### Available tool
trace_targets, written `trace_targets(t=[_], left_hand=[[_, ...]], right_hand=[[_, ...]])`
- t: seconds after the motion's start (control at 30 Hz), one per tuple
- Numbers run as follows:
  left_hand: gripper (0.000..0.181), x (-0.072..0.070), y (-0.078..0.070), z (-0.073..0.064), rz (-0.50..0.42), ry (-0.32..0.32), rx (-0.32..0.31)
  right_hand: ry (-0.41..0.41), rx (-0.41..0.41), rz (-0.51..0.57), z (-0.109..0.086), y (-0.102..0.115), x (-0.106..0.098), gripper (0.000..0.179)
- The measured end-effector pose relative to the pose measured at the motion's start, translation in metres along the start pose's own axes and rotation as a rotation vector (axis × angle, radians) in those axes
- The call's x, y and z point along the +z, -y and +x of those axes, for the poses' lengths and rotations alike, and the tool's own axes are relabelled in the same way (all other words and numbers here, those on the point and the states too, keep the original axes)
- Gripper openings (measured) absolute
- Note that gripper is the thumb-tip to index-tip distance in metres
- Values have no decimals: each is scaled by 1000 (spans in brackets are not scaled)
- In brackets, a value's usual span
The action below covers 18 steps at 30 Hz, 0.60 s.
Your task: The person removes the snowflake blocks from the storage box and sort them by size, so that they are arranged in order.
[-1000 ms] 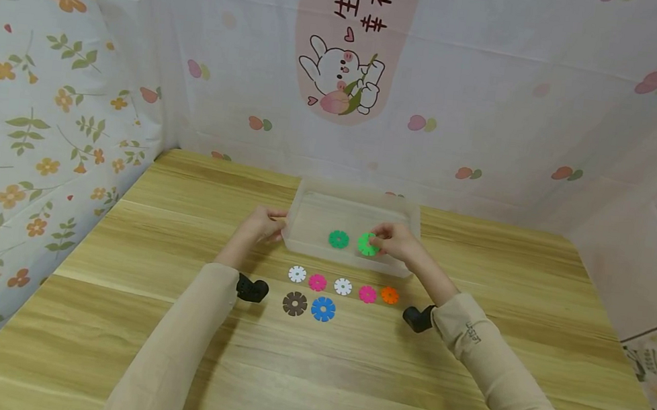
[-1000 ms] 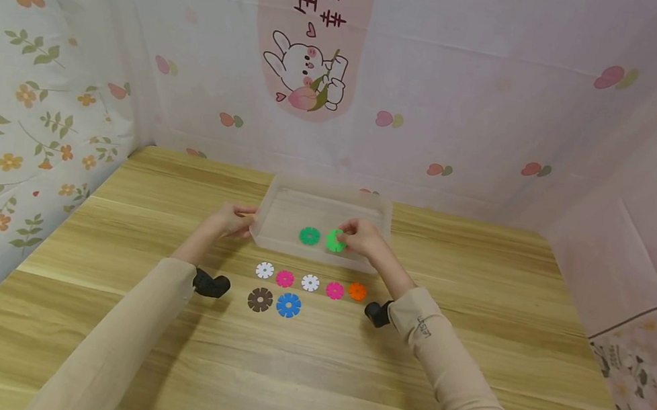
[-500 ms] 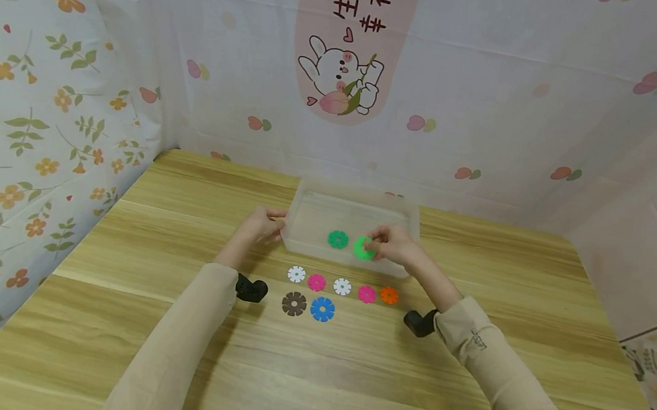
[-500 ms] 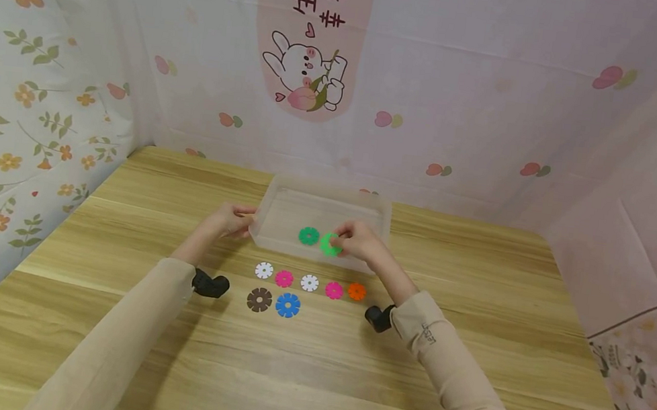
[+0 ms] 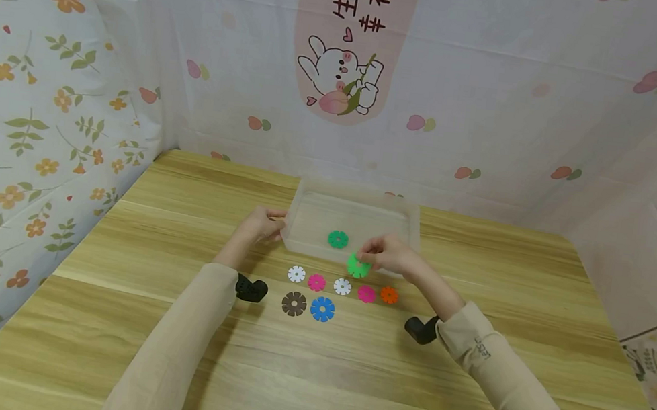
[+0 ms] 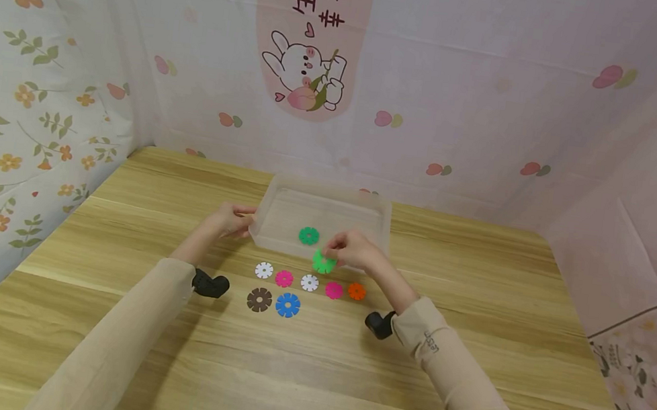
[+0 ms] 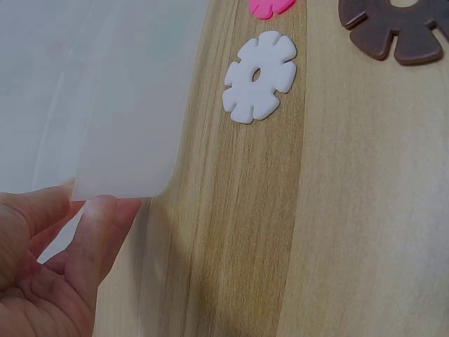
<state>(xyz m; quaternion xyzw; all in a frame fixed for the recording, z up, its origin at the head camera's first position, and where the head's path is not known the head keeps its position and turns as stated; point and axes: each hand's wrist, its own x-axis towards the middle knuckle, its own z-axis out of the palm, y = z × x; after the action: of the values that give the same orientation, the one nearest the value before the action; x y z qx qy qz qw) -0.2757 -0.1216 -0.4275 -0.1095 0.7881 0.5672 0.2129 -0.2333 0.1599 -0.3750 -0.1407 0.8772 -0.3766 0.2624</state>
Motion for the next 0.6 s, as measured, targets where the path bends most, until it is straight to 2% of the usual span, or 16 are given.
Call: trace_targets(t=[0.1, 0.2, 0.3, 0.33, 0.47, 0.5, 0.6], left_hand=[[42, 2, -11, -19, 1, -1, -9], [42, 2, -13, -22, -1, -6, -14], [40, 1, -3, -6, -11, -11, 3], [38, 0, 5, 8, -29, -3, 21], [37, -4, 27, 43, -35, -3, 41], [36, -4, 28, 41, -45, 4, 50], [35, -5, 39, 59, -45, 4, 63]], right_hand=[[46, -7, -21, -3, 1, 3, 19], [97, -11, -38, -6, 3, 6, 17], [142, -9, -33, -9, 4, 9, 15], [156, -9, -33, -9, 4, 10, 14], [203, -6, -21, -11, 3, 14, 10], [214, -11, -22, -11, 2, 15, 10], [241, -19, -27, -11, 0, 18, 9]])
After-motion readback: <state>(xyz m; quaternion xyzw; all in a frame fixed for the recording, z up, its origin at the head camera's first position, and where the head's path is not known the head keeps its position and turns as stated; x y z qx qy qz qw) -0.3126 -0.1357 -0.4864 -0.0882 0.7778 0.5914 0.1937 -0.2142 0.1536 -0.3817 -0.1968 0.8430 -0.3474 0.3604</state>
